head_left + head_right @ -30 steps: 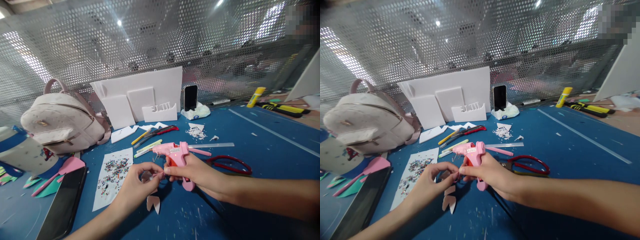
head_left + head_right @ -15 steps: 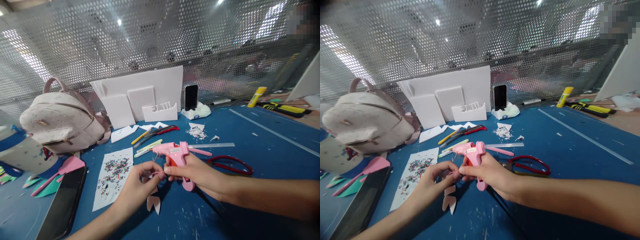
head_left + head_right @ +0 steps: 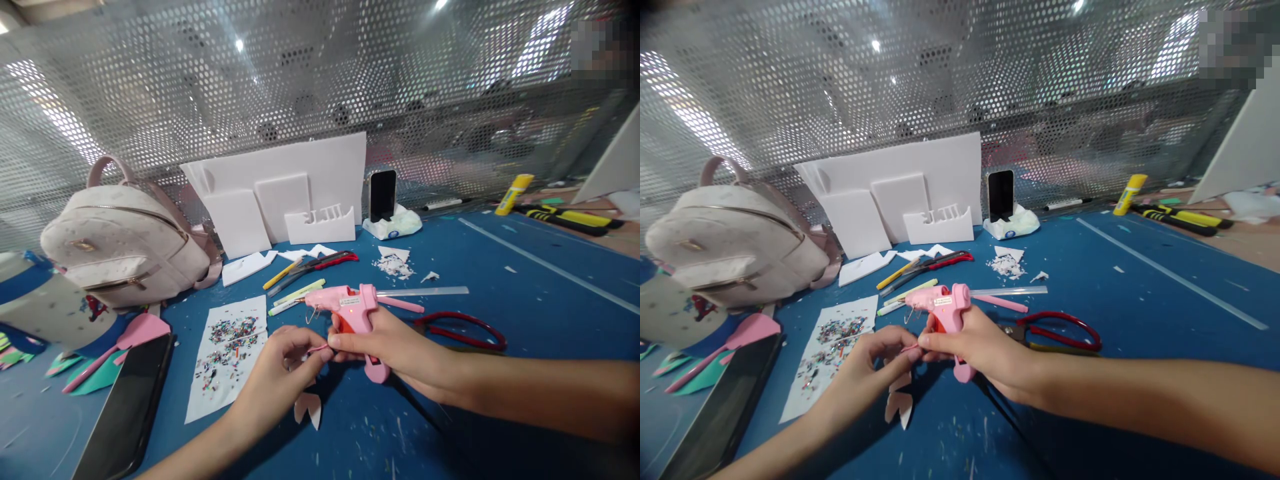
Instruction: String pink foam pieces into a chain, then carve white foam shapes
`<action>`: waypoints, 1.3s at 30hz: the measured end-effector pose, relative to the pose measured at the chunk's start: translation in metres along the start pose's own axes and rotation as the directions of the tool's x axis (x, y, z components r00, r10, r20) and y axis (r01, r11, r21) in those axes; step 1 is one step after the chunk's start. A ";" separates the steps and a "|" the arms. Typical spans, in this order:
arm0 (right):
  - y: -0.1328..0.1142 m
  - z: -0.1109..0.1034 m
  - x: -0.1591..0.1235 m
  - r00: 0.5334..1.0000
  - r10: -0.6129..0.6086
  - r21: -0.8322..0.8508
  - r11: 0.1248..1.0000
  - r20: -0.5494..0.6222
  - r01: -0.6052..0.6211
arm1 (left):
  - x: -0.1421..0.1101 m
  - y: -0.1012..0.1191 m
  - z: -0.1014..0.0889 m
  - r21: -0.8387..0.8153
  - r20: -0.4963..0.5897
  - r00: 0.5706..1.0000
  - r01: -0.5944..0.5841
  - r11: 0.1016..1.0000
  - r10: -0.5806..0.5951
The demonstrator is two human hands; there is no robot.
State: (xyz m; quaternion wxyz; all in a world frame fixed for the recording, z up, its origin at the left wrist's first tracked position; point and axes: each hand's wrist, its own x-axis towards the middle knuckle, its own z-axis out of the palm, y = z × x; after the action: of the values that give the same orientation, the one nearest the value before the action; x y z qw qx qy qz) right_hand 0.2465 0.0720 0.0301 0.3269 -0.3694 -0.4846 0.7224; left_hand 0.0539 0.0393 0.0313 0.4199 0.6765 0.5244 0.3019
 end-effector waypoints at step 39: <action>0.002 0.001 0.000 0.998 0.021 0.135 0.991 -0.060 -0.013 | -0.007 -0.003 -0.002 -0.035 -0.119 0.992 -0.050 0.998 0.045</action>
State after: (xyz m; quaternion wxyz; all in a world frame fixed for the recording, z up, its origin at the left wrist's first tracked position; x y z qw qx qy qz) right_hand 0.2455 0.0709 0.0288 0.3597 -0.3725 -0.4215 0.7445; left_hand 0.0485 0.0331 0.0298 0.3938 0.6616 0.5261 0.3611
